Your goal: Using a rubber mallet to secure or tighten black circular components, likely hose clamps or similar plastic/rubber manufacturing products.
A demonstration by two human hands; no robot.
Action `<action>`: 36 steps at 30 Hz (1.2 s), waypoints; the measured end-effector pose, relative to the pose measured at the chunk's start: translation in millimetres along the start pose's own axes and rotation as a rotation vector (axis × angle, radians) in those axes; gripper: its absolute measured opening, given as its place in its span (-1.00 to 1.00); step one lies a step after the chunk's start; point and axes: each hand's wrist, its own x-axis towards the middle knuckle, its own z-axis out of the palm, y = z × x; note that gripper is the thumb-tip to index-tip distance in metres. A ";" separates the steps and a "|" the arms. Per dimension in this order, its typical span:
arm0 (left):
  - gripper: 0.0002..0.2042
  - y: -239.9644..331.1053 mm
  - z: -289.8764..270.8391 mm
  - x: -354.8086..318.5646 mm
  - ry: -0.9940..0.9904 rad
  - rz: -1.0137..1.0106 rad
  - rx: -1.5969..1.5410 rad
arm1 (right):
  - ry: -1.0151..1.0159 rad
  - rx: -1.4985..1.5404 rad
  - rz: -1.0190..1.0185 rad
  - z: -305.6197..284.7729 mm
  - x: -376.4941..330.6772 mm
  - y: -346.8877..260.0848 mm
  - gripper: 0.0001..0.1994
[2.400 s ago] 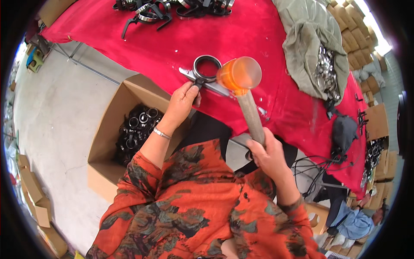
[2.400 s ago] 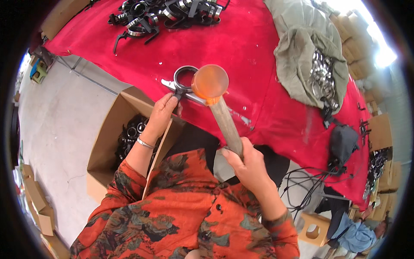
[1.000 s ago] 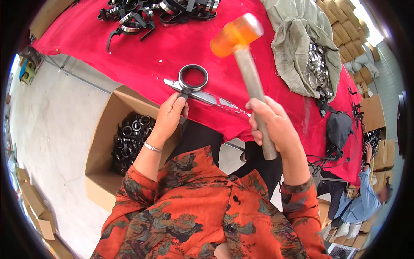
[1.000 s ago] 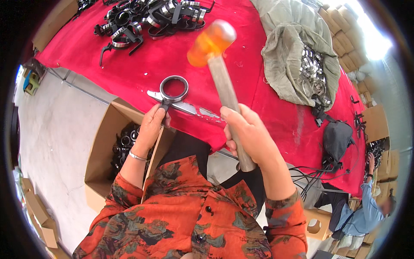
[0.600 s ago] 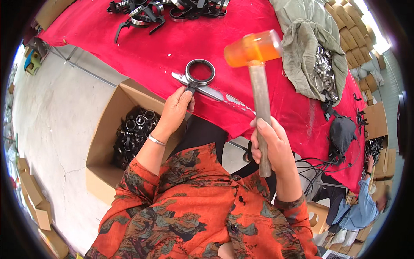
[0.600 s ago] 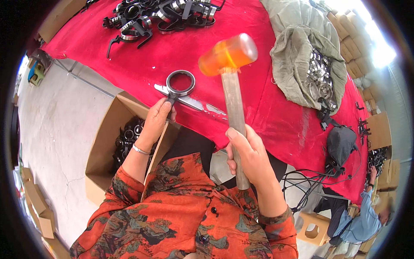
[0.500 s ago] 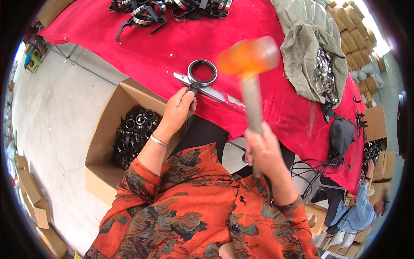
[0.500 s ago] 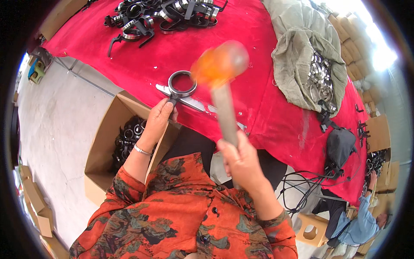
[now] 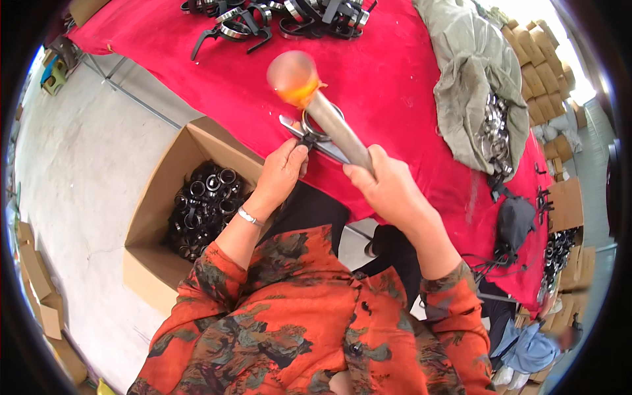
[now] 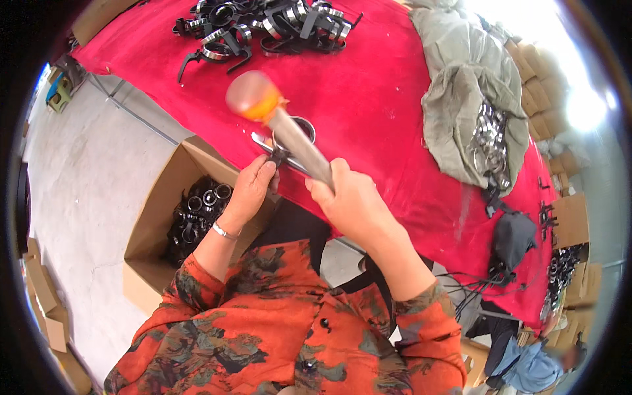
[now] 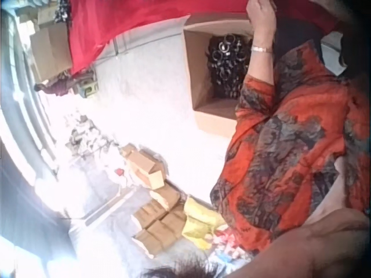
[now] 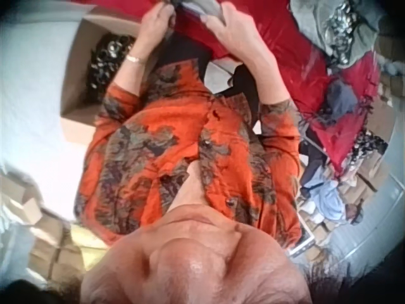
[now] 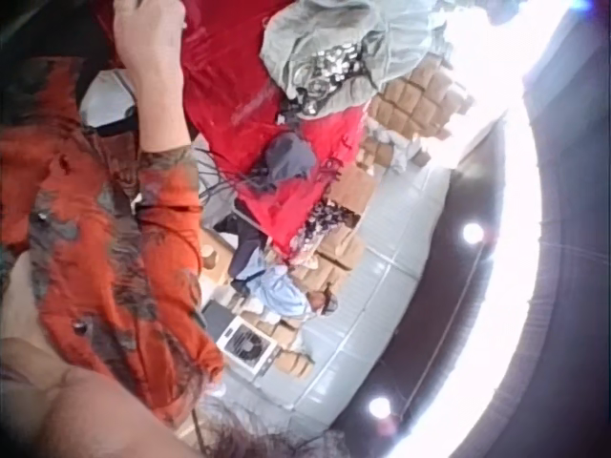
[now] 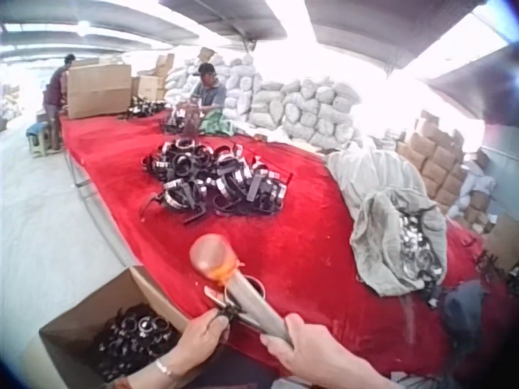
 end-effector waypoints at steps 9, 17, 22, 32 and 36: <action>-0.66 4.7 0.0 -3.3 0.002 0.033 0.047 | -0.098 0.270 0.366 -6.1 9.7 12.5 -0.64; -0.68 4.8 -2.0 -7.1 -0.004 0.062 0.051 | 0.052 0.600 0.297 -37.1 -23.5 7.7 -0.70; -0.69 8.1 -4.7 -0.7 -0.032 0.040 0.036 | -0.072 0.657 0.517 -17.7 -30.3 44.8 -0.72; -0.81 7.4 -157.3 -52.7 0.172 -0.071 0.862 | 0.024 0.738 0.455 -9.3 -73.0 84.3 -0.72; -0.79 54.5 -132.3 38.4 0.322 0.242 0.740 | 0.060 0.728 0.442 -3.1 -72.8 86.9 -0.74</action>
